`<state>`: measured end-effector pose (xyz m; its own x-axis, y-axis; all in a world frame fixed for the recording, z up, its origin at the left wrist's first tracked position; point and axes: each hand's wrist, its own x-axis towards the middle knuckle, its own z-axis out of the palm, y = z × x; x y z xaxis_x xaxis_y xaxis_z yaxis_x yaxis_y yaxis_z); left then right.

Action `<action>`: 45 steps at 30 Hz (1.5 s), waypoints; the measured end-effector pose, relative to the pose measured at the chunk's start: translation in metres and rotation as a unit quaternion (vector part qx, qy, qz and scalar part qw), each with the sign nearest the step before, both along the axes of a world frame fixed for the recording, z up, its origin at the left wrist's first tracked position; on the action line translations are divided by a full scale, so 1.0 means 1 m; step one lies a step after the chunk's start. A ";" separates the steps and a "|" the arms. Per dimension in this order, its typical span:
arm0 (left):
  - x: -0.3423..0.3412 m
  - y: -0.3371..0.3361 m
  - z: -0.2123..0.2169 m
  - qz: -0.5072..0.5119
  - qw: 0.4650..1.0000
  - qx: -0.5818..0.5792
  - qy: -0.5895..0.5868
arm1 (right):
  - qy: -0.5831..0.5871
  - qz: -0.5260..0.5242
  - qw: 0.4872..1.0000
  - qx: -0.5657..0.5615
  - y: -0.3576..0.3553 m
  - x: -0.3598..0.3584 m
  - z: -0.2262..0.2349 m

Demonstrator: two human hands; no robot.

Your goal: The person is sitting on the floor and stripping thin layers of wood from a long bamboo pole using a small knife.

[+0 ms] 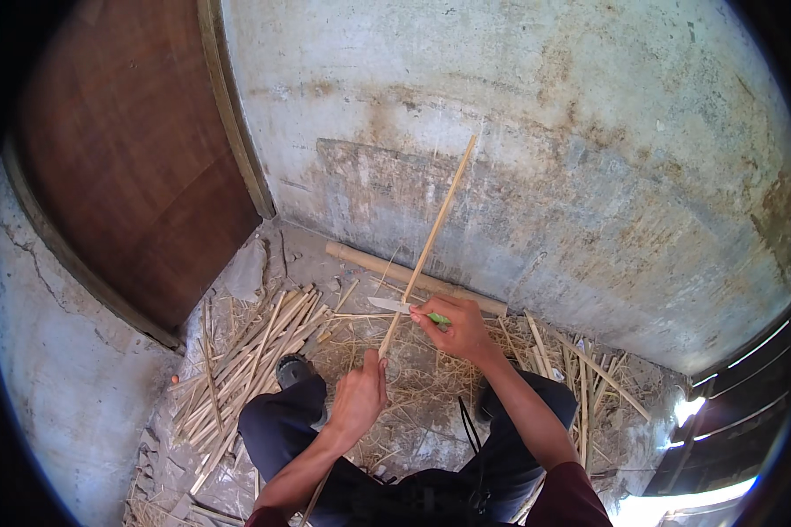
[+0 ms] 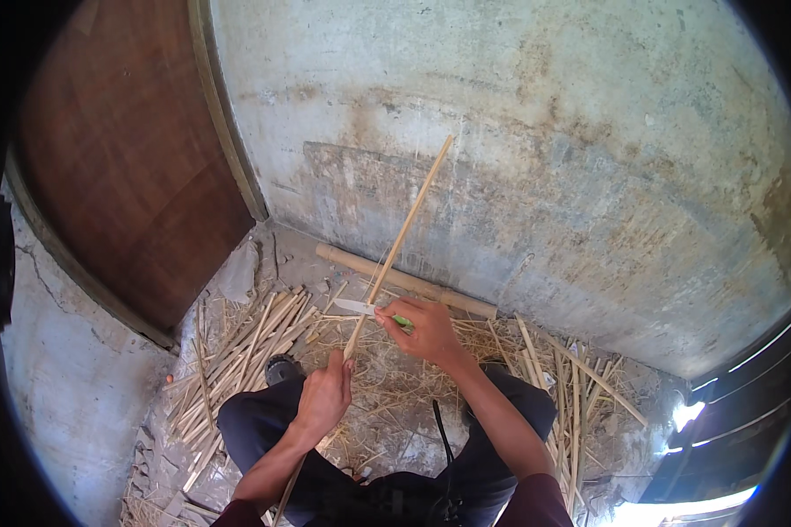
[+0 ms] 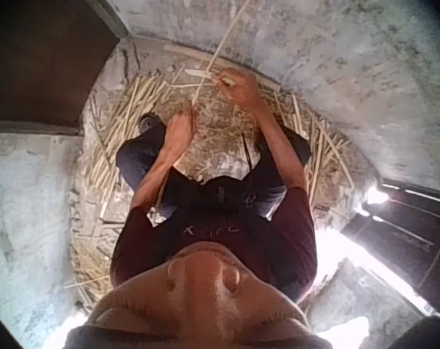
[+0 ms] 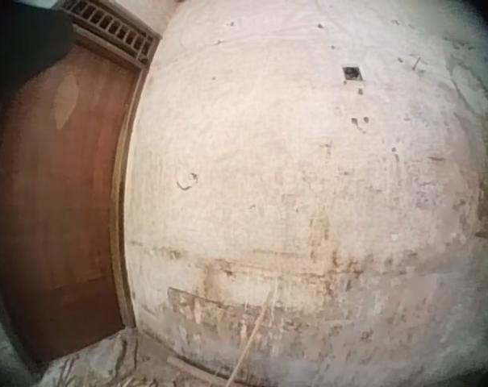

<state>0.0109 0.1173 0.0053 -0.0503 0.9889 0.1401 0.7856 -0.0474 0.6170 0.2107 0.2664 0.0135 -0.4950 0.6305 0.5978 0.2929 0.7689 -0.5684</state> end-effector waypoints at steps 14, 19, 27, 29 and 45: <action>-0.008 -0.052 -0.016 -0.033 0.998 -0.040 0.030 | 0.040 -0.121 0.992 -0.022 0.052 0.032 -0.002; -0.020 -0.075 -0.016 -0.037 0.997 -0.055 0.035 | 0.048 -0.134 0.989 -0.031 0.064 0.037 -0.005; -0.030 -0.107 -0.015 -0.050 0.994 -0.096 0.033 | 0.001 -0.159 0.985 -0.068 0.084 0.056 -0.015; -0.034 -0.111 -0.016 -0.048 0.993 -0.106 0.034 | 0.011 -0.173 0.982 -0.069 0.085 0.055 -0.018; -0.057 -0.157 -0.018 -0.041 0.990 -0.130 0.038 | -0.050 -0.395 0.910 -0.120 0.157 0.195 -0.102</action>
